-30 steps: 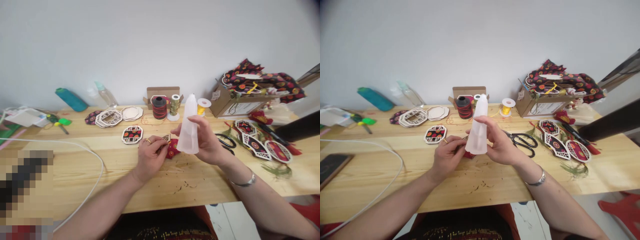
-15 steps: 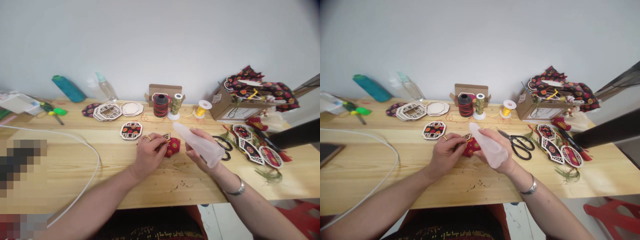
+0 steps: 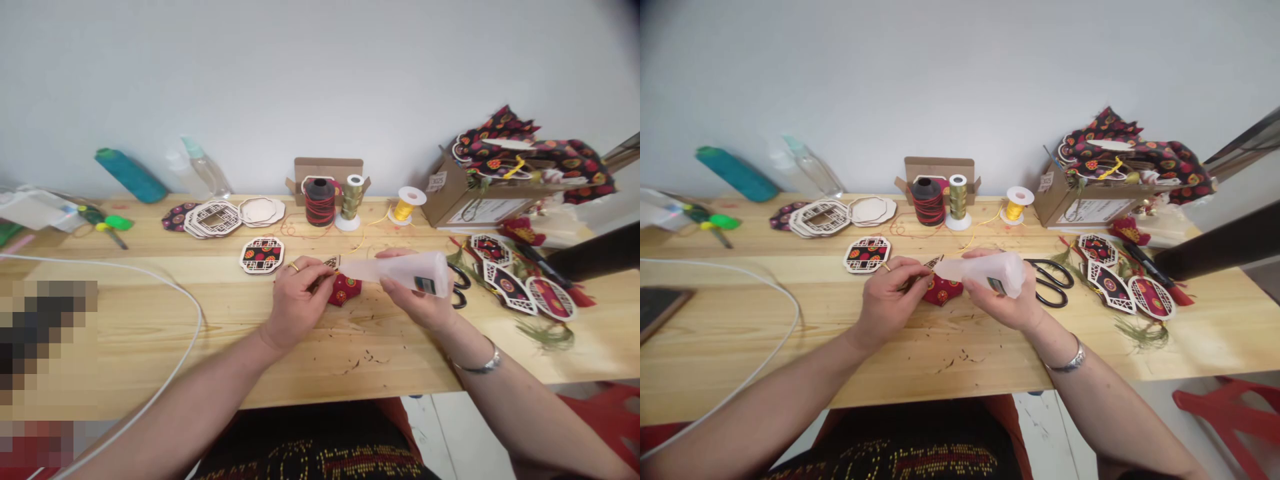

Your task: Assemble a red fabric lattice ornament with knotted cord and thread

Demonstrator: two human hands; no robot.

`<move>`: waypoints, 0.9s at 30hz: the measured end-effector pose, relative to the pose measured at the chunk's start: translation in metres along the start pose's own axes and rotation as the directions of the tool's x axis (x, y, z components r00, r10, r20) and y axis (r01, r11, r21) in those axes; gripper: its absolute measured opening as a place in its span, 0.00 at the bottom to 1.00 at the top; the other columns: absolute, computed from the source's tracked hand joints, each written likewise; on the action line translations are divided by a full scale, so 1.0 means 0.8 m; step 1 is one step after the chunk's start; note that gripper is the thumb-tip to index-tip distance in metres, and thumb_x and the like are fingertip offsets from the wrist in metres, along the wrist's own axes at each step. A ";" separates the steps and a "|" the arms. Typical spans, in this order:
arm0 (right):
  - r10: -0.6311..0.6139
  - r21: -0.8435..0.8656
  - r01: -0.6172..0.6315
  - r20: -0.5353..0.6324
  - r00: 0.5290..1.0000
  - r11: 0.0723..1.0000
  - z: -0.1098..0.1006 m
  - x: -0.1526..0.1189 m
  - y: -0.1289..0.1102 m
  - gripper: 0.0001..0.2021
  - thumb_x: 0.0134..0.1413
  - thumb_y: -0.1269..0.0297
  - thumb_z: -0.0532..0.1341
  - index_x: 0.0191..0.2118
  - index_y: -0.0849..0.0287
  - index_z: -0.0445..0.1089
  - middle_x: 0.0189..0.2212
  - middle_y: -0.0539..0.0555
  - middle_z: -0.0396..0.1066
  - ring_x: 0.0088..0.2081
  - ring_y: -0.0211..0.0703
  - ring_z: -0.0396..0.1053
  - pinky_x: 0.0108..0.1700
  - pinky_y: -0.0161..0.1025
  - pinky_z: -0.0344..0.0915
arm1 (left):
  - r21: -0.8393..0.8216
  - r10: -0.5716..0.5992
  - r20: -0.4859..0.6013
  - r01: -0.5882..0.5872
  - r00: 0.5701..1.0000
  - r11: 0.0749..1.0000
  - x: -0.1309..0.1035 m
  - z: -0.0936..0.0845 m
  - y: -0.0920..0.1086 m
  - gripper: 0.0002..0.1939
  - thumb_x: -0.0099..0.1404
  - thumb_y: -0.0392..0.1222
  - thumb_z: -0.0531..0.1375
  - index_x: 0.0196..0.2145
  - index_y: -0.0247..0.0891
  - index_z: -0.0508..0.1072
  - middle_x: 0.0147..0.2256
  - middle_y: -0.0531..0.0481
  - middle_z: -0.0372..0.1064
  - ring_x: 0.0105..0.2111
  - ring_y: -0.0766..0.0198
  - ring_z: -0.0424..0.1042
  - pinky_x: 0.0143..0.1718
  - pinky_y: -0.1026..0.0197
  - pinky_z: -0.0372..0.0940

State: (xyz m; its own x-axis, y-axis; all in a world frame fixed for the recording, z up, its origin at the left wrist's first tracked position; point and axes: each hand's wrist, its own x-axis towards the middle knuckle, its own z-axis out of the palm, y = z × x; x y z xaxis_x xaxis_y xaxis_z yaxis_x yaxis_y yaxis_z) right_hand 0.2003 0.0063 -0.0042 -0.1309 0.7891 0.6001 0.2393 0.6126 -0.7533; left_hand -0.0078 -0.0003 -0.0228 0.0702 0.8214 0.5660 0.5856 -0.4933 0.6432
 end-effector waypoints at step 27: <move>0.060 -0.024 -0.060 -0.011 0.998 0.998 0.002 0.000 0.003 0.11 0.48 0.64 0.67 0.39 0.58 0.73 0.37 0.56 0.79 0.36 0.46 0.77 0.41 0.43 0.75 | 0.043 -0.011 0.008 0.011 1.000 0.999 0.000 0.001 0.001 0.03 0.60 0.35 0.63 0.32 0.38 0.78 0.32 0.50 0.75 0.32 0.64 0.73 0.35 0.58 0.65</move>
State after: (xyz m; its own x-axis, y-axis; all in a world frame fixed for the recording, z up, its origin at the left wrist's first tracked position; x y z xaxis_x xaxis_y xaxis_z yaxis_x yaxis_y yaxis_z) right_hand 0.1995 0.0081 -0.0062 -0.1059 0.8239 0.5567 0.2699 0.5627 -0.7814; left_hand -0.0067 -0.0003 -0.0221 0.0702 0.8291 0.5546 0.6207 -0.4716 0.6264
